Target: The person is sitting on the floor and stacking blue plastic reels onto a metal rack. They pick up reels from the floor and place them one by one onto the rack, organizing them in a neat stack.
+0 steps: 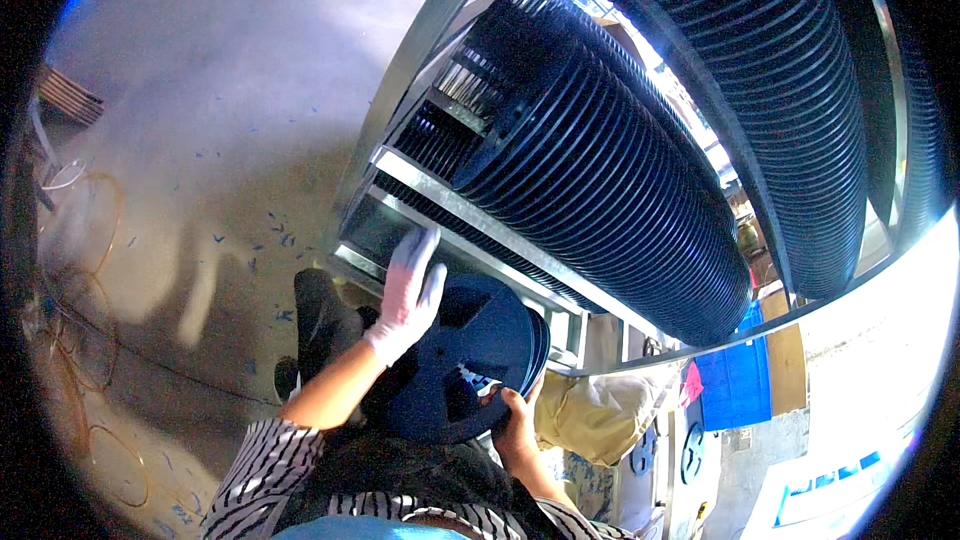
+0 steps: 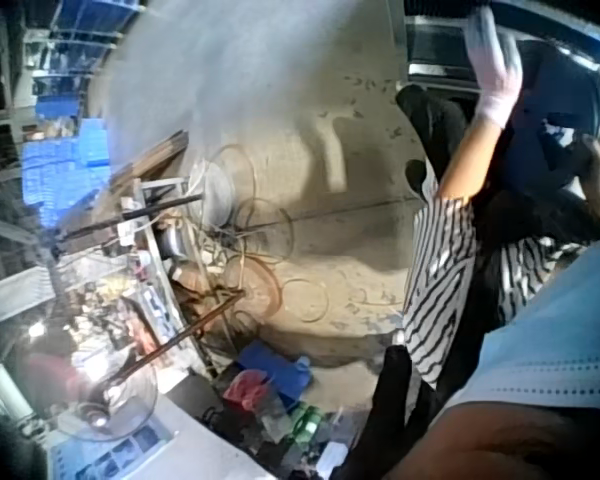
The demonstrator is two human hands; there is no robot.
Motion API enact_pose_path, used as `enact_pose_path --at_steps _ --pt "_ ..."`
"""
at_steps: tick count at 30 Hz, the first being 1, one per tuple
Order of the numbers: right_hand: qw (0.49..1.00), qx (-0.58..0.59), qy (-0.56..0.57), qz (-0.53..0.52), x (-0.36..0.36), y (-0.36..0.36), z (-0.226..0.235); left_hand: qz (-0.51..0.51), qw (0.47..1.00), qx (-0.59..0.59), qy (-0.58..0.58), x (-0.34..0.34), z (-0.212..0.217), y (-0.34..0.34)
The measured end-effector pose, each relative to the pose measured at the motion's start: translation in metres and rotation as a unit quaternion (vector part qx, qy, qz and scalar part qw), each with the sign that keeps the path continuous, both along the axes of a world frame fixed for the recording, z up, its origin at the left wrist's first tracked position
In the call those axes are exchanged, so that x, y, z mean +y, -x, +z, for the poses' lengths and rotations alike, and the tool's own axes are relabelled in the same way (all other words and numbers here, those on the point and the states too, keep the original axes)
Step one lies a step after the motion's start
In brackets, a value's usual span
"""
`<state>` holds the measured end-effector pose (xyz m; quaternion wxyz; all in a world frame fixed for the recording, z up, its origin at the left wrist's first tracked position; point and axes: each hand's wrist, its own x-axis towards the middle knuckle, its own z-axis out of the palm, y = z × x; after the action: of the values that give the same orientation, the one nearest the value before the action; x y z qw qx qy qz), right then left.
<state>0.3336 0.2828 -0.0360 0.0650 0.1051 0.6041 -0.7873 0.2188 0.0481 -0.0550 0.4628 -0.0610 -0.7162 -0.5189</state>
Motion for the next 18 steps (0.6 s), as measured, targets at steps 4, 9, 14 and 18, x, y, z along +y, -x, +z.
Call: enact_pose_path --at_steps 4,9,14,18 --pt "1.000 0.003 0.023 0.001 -0.005 -0.002 0.005 -0.054 0.953 -0.285 0.084 0.054 -0.071 -0.094" --pt "1.000 0.016 0.012 0.011 0.001 -0.009 0.000 -0.280 0.807 -0.515 -0.076 0.057 -0.063 -0.112" --pt "0.997 0.048 0.018 0.051 -0.005 -0.020 0.006 -0.269 0.803 -0.531 -0.015 0.085 -0.139 -0.086" --pt "0.999 0.013 0.018 0.038 -0.011 -0.026 0.017 -0.259 0.834 -0.458 -0.167 0.059 -0.097 -0.110"
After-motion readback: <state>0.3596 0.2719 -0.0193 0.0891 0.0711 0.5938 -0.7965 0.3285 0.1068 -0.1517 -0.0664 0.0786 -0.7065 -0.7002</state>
